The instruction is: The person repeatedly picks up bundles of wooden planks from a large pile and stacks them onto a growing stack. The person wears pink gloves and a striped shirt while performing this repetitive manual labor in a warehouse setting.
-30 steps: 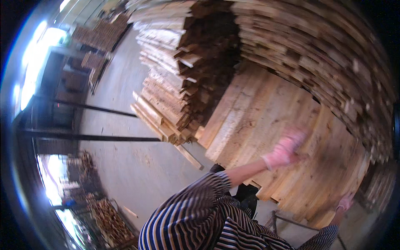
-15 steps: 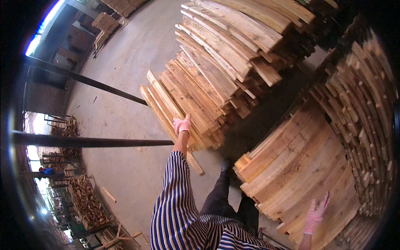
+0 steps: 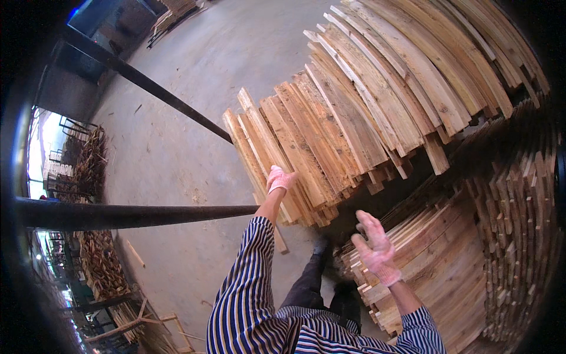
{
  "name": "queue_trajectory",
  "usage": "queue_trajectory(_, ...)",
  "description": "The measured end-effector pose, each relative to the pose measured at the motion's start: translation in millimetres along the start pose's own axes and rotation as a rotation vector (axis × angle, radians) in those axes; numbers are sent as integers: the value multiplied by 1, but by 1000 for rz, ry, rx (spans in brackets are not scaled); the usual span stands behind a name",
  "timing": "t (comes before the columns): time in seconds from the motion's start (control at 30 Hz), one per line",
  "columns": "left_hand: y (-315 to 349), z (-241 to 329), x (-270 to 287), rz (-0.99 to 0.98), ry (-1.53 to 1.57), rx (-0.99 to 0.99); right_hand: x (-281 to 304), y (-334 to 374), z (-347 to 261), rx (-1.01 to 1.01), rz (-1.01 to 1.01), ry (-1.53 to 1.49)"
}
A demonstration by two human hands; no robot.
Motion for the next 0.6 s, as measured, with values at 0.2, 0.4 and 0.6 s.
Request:
queue_trajectory(0.2, -64, -85, -9, -50, -61, -173, -72, -20, -11, 7, -154, -99)
queue_trajectory(0.4, 104, -36, -4, -303, 702, -134, -100, -46, 67, -186, -241, 98)
queue_trajectory(0.6, 284, -82, -91, -594, 1101, -321, -153, -32, 114, -467, -437, 5)
Point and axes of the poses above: each hand's wrist, its own y-axis away from the middle knuckle, its own x-axis out of the back of the hand, z = x × y, the point moved 8 cm from there along -y, towards the middle knuckle, and after that the axes turned 7 degrees about z, right-handed, at the moved point
